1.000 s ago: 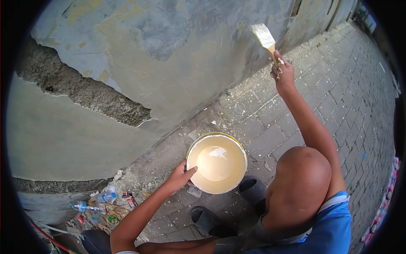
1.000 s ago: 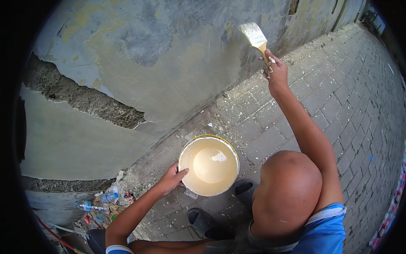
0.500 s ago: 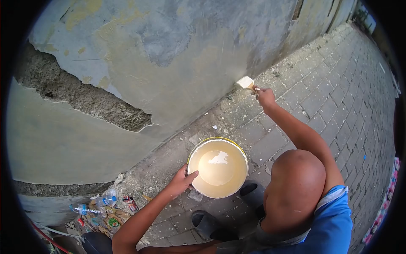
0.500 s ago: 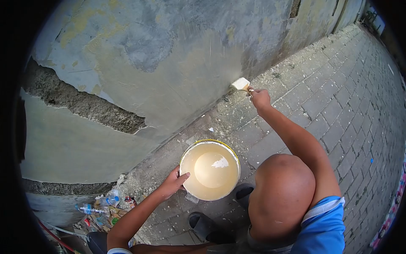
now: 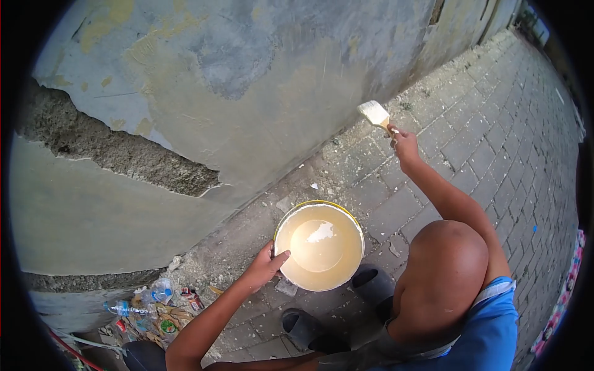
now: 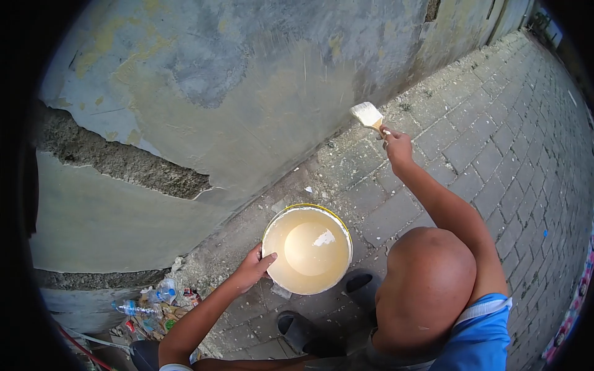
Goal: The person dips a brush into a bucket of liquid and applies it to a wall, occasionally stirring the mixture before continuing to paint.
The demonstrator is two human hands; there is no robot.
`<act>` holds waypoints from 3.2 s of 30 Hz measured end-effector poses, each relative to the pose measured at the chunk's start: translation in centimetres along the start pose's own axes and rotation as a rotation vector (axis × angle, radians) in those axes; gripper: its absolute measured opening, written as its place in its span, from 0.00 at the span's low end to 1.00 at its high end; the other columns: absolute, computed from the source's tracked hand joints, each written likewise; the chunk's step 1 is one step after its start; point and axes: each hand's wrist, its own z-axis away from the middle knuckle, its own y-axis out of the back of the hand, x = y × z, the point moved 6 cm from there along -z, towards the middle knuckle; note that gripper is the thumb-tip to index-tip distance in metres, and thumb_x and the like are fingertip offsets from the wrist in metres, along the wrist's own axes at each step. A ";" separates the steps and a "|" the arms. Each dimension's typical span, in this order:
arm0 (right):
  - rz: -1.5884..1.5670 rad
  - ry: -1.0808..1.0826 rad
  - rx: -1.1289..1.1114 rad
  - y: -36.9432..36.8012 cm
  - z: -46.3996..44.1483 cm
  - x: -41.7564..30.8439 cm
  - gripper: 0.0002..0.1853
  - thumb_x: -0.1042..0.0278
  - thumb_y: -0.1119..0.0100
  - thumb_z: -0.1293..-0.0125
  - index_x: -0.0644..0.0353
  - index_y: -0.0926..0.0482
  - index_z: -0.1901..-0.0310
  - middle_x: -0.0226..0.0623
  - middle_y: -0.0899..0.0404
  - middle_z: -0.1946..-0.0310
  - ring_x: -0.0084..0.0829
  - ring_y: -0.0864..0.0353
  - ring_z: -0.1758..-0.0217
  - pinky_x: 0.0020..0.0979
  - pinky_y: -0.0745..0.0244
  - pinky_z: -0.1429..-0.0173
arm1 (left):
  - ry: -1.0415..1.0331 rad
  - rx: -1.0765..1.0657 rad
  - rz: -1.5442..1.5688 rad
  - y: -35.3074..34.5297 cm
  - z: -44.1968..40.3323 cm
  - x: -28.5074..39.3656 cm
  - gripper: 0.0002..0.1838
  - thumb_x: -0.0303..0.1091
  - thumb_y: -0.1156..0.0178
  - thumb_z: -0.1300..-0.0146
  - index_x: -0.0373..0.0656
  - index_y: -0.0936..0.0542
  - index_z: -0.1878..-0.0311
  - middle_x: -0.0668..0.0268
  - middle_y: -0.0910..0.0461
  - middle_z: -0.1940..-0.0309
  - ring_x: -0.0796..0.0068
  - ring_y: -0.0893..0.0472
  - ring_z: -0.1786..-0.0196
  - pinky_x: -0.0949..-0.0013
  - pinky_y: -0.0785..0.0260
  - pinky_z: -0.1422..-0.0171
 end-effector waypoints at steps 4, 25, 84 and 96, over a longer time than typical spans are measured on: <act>0.320 -0.063 0.048 -0.3 -1.1 2.6 0.21 0.49 0.34 0.31 0.62 0.11 0.66 0.30 0.24 0.83 0.23 0.28 0.79 0.33 0.35 0.71 | 0.006 -0.010 0.018 -0.1 -0.1 0.1 0.28 0.41 0.40 0.27 0.38 0.35 0.31 0.60 0.21 0.46 0.73 0.17 0.51 0.68 0.19 0.56; 0.146 0.021 0.044 2.2 -3.7 2.5 0.19 0.51 0.36 0.30 0.62 0.11 0.61 0.30 0.22 0.80 0.20 0.30 0.79 0.31 0.36 0.71 | 0.051 0.008 0.030 0.1 -0.1 0.0 0.26 0.38 0.41 0.26 0.40 0.35 0.30 0.62 0.21 0.45 0.74 0.18 0.49 0.67 0.20 0.51; 0.801 0.540 -1.073 -7.7 19.4 -23.1 0.19 0.53 0.34 0.32 0.65 0.14 0.62 0.35 0.19 0.76 0.33 0.20 0.70 0.34 0.27 0.63 | -0.187 -0.106 -0.172 0.5 -3.5 6.4 0.26 0.49 0.40 0.27 0.36 0.28 0.39 0.61 0.19 0.51 0.78 0.22 0.49 0.71 0.28 0.44; 1.817 0.898 -1.313 -18.3 25.9 -9.6 0.18 0.52 0.36 0.34 0.61 0.13 0.60 0.47 0.13 0.63 0.48 0.12 0.55 0.47 0.17 0.51 | -0.183 -0.304 -0.381 3.2 -7.7 8.4 0.35 0.63 0.41 0.31 0.38 0.28 0.40 0.64 0.21 0.55 0.79 0.24 0.56 0.72 0.28 0.55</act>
